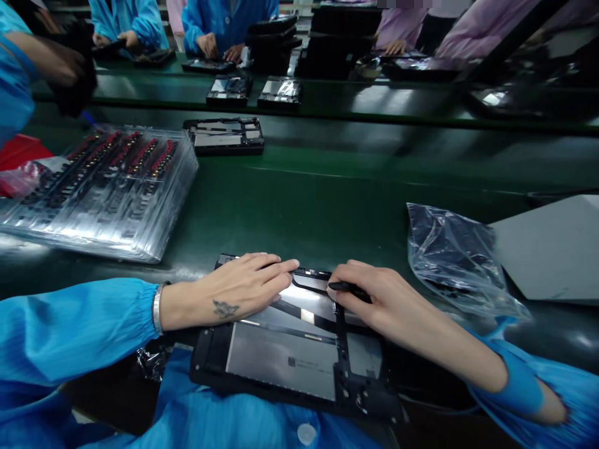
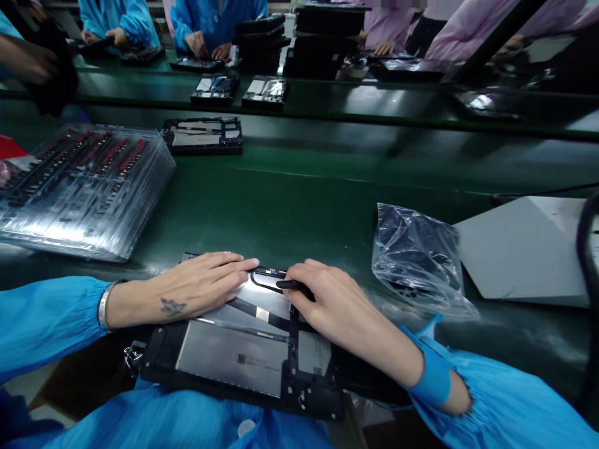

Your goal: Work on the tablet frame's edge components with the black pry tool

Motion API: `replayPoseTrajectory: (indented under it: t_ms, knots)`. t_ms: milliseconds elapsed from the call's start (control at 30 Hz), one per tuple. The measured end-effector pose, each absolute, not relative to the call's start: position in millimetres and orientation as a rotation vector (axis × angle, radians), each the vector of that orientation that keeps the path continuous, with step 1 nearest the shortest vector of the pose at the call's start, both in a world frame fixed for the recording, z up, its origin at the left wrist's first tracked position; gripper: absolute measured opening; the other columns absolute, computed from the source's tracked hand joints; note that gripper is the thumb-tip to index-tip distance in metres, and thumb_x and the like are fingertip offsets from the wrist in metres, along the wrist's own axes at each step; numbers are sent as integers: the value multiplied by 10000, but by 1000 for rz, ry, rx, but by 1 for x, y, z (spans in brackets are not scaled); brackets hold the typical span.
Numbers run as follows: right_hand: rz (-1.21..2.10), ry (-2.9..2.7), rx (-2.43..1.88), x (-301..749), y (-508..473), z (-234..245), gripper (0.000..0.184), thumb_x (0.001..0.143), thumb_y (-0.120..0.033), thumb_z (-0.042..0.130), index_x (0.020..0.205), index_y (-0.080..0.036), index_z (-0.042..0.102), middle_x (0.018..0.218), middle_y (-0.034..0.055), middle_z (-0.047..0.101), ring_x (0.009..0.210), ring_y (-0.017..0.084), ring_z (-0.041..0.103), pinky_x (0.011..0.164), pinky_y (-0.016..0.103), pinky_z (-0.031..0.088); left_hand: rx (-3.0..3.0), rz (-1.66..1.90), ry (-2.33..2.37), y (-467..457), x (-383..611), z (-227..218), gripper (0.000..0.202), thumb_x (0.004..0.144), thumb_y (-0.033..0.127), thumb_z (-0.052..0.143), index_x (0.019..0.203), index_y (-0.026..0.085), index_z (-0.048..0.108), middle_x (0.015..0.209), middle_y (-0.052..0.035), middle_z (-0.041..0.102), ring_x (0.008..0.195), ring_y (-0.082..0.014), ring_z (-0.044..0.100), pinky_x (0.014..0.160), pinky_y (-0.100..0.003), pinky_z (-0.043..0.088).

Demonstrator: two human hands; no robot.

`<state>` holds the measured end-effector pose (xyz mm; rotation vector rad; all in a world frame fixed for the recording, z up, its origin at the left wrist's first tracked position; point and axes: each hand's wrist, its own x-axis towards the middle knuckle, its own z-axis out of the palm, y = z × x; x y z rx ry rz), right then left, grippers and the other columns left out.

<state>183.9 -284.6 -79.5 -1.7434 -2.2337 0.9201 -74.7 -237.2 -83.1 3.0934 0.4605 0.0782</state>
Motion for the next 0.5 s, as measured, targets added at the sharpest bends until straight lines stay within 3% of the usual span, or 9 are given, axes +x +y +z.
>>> replayPoseTrajectory:
  t_ms: [500]
  knots:
    - [921, -2233, -1761, 184, -283, -76, 270, 908, -378, 423, 824, -208, 614, 868, 65, 636, 768, 214, 589, 690, 359, 397, 3338, 271, 346, -233, -71, -90, 283, 1031, 126, 342, 1088, 108, 618, 1374, -147, 626, 1170, -267, 645, 949, -386, 527]
